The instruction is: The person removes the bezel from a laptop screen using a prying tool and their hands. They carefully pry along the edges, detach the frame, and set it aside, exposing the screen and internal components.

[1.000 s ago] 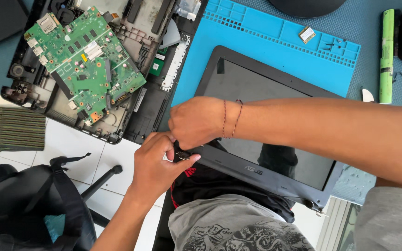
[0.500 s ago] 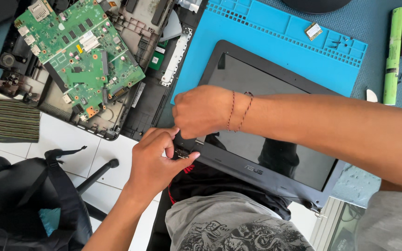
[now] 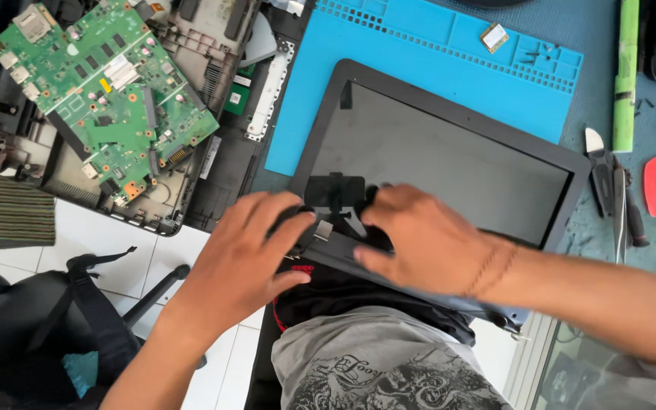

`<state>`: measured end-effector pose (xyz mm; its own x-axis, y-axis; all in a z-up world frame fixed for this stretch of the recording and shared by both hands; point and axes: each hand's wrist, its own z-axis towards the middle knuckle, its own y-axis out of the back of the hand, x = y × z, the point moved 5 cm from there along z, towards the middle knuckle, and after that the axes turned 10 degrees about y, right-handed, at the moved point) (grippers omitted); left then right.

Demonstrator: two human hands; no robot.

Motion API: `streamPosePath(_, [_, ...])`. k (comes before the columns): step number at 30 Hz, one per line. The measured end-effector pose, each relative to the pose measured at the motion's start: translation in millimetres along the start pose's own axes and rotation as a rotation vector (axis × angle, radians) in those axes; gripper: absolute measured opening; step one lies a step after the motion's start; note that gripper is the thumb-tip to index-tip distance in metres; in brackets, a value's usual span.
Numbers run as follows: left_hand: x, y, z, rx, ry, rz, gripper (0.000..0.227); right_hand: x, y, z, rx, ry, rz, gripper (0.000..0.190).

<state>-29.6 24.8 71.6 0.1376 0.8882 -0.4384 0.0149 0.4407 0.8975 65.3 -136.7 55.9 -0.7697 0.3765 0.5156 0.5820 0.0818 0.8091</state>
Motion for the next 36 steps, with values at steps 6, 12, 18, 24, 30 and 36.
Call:
streamPosePath(6, [-35, -25, 22, 0.056, -0.147, 0.255, 0.067, 25, -45, -31, -0.277, -0.101, -0.289, 0.058])
streamPosePath(12, [-16, -55, 25, 0.162, -0.107, 0.221, 0.065, 27, -56, -18, -0.338, -0.123, -0.317, 0.059])
streamPosePath(18, [-18, -52, 33, 0.338, -0.047, 0.216, 0.056, 27, -44, -12, -0.229, -0.157, -0.227, 0.055])
streamPosePath(24, [-16, -56, 35, 0.376, -0.017, 0.220, 0.055, 35, -44, 1, -0.305, -0.099, -0.171, 0.050])
streamPosePath(30, [-19, -35, 36, 0.453, 0.004, 0.083, 0.060, 35, -35, 0, -0.256, -0.090, -0.101, 0.049])
streamPosePath(36, [28, -4, 54, 0.231, 0.425, -0.012, 0.034, 36, -36, 3, -0.198, -0.135, -0.149, 0.053])
